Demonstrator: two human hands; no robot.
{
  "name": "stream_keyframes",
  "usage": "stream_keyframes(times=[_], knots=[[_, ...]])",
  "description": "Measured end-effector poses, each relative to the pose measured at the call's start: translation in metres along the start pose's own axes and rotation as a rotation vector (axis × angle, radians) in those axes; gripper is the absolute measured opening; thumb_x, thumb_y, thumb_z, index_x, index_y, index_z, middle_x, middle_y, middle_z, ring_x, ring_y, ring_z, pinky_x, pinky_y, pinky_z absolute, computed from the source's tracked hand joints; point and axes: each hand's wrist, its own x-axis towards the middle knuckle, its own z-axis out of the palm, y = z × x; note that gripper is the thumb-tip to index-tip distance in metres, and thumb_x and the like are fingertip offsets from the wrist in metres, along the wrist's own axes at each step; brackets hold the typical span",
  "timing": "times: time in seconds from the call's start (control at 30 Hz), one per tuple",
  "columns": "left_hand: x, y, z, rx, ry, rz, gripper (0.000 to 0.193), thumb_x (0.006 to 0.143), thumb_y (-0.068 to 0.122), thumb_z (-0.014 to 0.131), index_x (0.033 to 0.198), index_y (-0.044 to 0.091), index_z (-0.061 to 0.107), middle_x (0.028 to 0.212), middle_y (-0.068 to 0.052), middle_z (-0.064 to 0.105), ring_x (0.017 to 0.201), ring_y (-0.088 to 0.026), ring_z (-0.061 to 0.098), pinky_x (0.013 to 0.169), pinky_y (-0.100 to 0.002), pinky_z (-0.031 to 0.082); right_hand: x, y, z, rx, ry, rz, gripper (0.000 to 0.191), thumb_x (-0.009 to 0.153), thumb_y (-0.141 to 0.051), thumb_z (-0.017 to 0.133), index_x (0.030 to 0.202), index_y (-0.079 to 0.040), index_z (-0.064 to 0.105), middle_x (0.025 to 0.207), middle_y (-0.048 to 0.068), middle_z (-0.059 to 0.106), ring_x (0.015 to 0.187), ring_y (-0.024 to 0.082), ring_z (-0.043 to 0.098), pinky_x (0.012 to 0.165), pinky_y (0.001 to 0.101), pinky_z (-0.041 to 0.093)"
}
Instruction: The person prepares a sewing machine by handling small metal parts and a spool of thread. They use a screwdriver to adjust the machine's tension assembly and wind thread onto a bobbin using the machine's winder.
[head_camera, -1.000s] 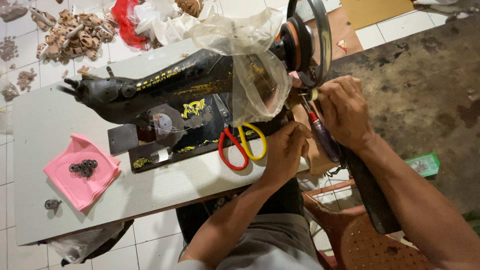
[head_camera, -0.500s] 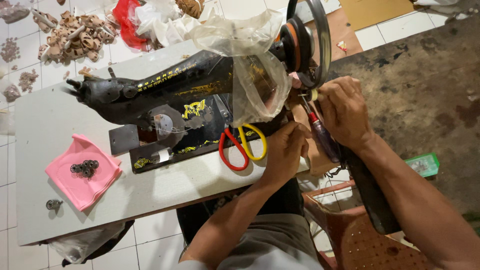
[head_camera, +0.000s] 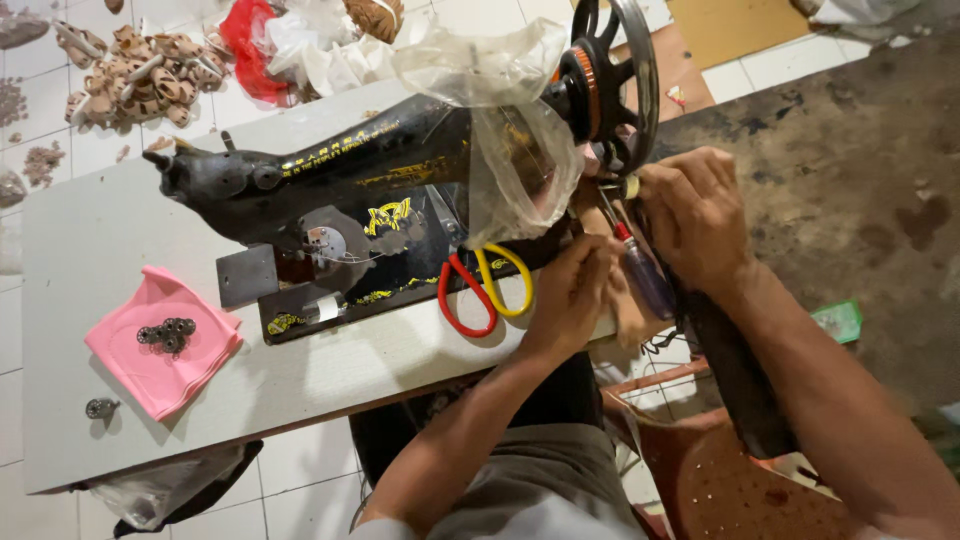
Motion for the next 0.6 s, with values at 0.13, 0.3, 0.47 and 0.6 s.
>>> stream_keyframes(times=[0.13,0.3,0.47,0.6], knots=[[-0.032,0.044,-0.022,0.408,-0.044,-0.09,0.027,0.099,0.008,0.054,0.124,0.0,0.06,0.096,-0.012,0.071,0.078,-0.016,0.069,0.07,-0.032,0.055,0.007,-0.015,-0.025,-0.152,-0.051,-0.052,0.014,0.102,-0.005,0.072,0.114,-0.004,0.066,0.102,0.011,0.066,0.098,0.029,0.062,0.097,0.044,0.044],[-0.057,0.102,-0.056,0.61,0.13,0.384,0.016,0.103,0.007,0.065,0.118,0.004,0.066,0.116,-0.014,0.073,0.1,-0.023,0.073,0.089,-0.035,0.06,0.017,-0.055,-0.044,-0.209,-0.114,-0.15,0.023,0.096,-0.016,0.078,0.111,-0.003,0.068,0.094,0.01,0.067,0.084,0.025,0.058,0.086,0.0438,0.043],[-0.078,0.127,-0.071,0.67,0.085,0.575,0.037,0.103,0.006,0.069,0.138,0.002,0.06,0.135,-0.018,0.067,0.123,-0.032,0.068,0.109,-0.038,0.055,0.017,-0.127,-0.022,-0.059,-0.142,-0.152,0.026,0.093,-0.006,0.07,0.117,0.002,0.067,0.099,0.013,0.067,0.091,0.029,0.062,0.088,0.0448,0.045],[-0.098,0.12,-0.107,0.534,0.222,0.291,0.025,0.102,0.009,0.068,0.127,0.007,0.068,0.12,-0.011,0.072,0.106,-0.019,0.072,0.093,-0.03,0.059,0.018,-0.168,0.026,0.167,-0.082,-0.014,0.022,0.097,-0.009,0.073,0.116,0.001,0.065,0.106,0.012,0.068,0.098,0.031,0.063,0.088,0.0443,0.05]])
